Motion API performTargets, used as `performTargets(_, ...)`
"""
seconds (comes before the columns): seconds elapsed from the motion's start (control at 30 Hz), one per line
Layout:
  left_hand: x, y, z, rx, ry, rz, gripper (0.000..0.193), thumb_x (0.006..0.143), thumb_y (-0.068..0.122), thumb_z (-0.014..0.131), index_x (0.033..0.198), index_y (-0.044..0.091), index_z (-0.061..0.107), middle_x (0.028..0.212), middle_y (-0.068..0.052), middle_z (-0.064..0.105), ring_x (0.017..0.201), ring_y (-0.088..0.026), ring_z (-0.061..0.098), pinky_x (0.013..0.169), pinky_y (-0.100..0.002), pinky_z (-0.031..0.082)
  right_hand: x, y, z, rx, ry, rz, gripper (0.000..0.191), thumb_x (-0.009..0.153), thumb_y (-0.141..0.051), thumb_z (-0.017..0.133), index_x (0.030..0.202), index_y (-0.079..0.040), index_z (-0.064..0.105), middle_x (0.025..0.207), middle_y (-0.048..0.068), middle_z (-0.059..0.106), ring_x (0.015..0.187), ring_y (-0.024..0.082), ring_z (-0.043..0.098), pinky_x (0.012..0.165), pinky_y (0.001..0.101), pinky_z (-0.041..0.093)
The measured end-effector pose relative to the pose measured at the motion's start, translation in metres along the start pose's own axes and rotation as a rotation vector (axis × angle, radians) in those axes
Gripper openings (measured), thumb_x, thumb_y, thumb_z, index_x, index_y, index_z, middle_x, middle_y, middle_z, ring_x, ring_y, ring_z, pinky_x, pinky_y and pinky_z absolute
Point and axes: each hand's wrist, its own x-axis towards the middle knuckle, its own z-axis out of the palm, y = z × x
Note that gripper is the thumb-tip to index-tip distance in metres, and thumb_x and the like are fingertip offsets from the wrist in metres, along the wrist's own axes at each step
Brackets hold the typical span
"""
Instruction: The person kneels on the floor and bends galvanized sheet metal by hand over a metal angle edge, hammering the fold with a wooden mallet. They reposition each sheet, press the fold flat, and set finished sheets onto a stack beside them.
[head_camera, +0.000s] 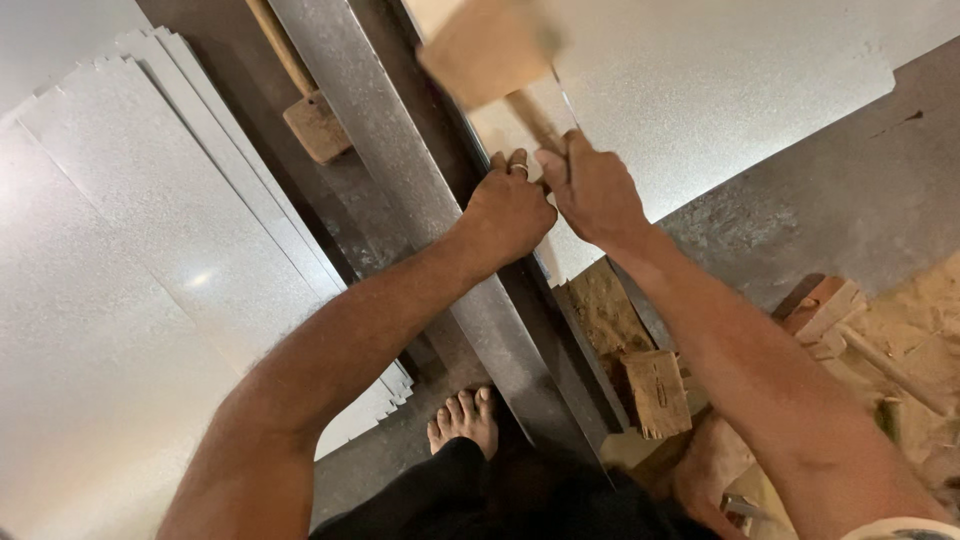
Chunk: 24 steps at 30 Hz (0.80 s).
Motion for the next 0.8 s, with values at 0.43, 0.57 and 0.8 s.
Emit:
performTargets(0.43,-0.009,0.020,-0.015,-0.046,-0.003,0.106,0.016,0.087,0.017,0.067,0.094,0.010,0.079,0.130,-0.016,0.062,0.128,-0.052,0.051,0.097,-0.061,0.048,-0.013,0.014,-0.006,0.373,0.144,0.087,0.058,0.114,-0.051,0.036,0.090,-0.003,0.059,0.063,0.005,0.053,0.052,0.018,0.052,0.044,0.0371,0.042)
performTargets(0.57,-0.013,0.029,-0.004,-0.073,-0.011,0.124,0.016,0.095,0.014,0.066,0.098,0.005,0.078,0.125,-0.017,0.066,0.121,-0.049,0.060,0.092,-0.057,0.054,-0.040,0.012,-0.005,0.456,0.221,-0.018,0.055,0.114,-0.050,0.036,0.102,0.000,0.057,0.060,0.003,0.052,0.050,0.014,0.051,0.042,0.0348,0.040)
performTargets(0.8,-0.002,0.035,0.000,0.039,-0.094,0.119,0.020,0.086,0.017,0.072,0.103,0.010,0.078,0.121,-0.014,0.067,0.121,-0.046,0.061,0.092,-0.053,0.058,-0.046,0.019,-0.005,0.553,0.109,0.279,0.053,0.113,-0.051,0.031,0.088,-0.011,0.054,0.062,-0.006,0.047,0.046,0.008,0.041,0.035,0.0266,0.036)
